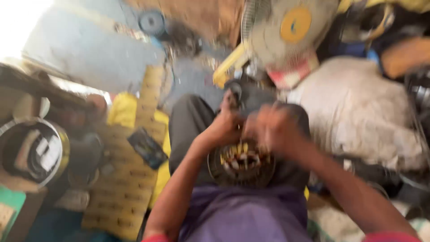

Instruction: Repairing or rewinding the copper coils of a ceiling fan motor stator.

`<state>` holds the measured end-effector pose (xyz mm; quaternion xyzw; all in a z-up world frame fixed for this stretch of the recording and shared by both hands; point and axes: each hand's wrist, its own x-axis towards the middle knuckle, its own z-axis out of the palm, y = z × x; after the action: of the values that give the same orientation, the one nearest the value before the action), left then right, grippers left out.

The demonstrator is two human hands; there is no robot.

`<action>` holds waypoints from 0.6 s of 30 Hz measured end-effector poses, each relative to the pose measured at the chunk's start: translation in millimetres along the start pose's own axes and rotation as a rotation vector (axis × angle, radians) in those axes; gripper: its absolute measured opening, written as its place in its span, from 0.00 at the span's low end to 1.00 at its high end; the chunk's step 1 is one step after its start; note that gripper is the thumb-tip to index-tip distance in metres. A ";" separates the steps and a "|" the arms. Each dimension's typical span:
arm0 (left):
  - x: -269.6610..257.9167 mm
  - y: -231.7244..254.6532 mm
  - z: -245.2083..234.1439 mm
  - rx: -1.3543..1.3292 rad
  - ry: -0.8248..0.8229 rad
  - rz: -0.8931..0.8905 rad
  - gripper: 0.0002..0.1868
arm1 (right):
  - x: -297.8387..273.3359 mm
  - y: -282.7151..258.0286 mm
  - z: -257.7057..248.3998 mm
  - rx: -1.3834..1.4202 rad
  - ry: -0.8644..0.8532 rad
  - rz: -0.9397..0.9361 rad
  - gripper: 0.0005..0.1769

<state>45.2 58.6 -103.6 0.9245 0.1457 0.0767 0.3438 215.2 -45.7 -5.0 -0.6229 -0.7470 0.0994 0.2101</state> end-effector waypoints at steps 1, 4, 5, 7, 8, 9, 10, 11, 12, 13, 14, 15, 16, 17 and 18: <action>-8.5 7.3 -20.9 0.007 0.005 0.010 0.08 | -18.3 -12.3 -4.6 -0.010 0.010 -0.002 0.14; -36.9 37.4 -47.8 -0.520 -0.108 -0.273 0.10 | -59.9 -26.8 -18.0 0.257 -0.343 -0.146 0.08; -50.5 58.3 -40.2 -0.518 0.151 -0.152 0.10 | -63.5 -21.0 -27.6 0.596 -0.276 -0.118 0.09; -70.0 96.7 -38.2 -0.512 0.402 -0.034 0.11 | -62.7 -6.8 -27.9 0.938 -0.198 -0.070 0.11; -76.3 115.3 -44.2 -0.132 0.447 0.066 0.13 | -58.9 0.5 -20.9 0.592 -0.160 0.111 0.06; -76.4 127.8 -54.5 0.269 0.490 0.192 0.17 | -48.4 12.1 -14.2 0.229 -0.095 0.272 0.07; -70.0 123.6 -54.5 0.282 0.494 0.215 0.17 | -47.1 24.0 8.2 0.219 -0.071 0.270 0.07; -63.2 120.2 -53.5 -0.070 0.578 0.169 0.13 | -48.3 35.6 29.4 0.276 -0.037 0.259 0.07; -57.2 115.5 -52.4 -0.426 0.643 0.119 0.10 | -48.3 47.6 51.7 0.332 -0.002 0.247 0.08; -40.8 102.9 -49.7 -0.421 0.657 0.118 0.10 | -29.1 43.7 35.1 0.328 -0.005 0.233 0.08; -26.0 88.5 -47.1 -0.518 0.600 -0.049 0.09 | -9.6 38.3 20.9 0.293 0.063 0.254 0.09; -23.8 81.0 -39.3 -0.627 0.529 -0.250 0.10 | -0.2 23.6 11.3 0.280 0.104 0.288 0.09; -31.8 67.6 -20.9 -0.636 0.535 -0.285 0.10 | -4.9 -0.9 -0.3 0.297 0.073 0.286 0.09; -22.9 43.0 -13.5 -0.453 0.388 -0.185 0.10 | 4.7 -14.5 -16.6 0.139 0.029 0.211 0.12; -11.8 18.5 -8.1 -0.268 0.241 -0.092 0.09 | 13.8 -27.4 -34.4 -0.022 -0.011 0.139 0.17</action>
<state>36.2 46.4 -85.8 0.8470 0.2163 0.1899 0.4470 204.0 -41.8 39.6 -0.6748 -0.7043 0.1089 0.1917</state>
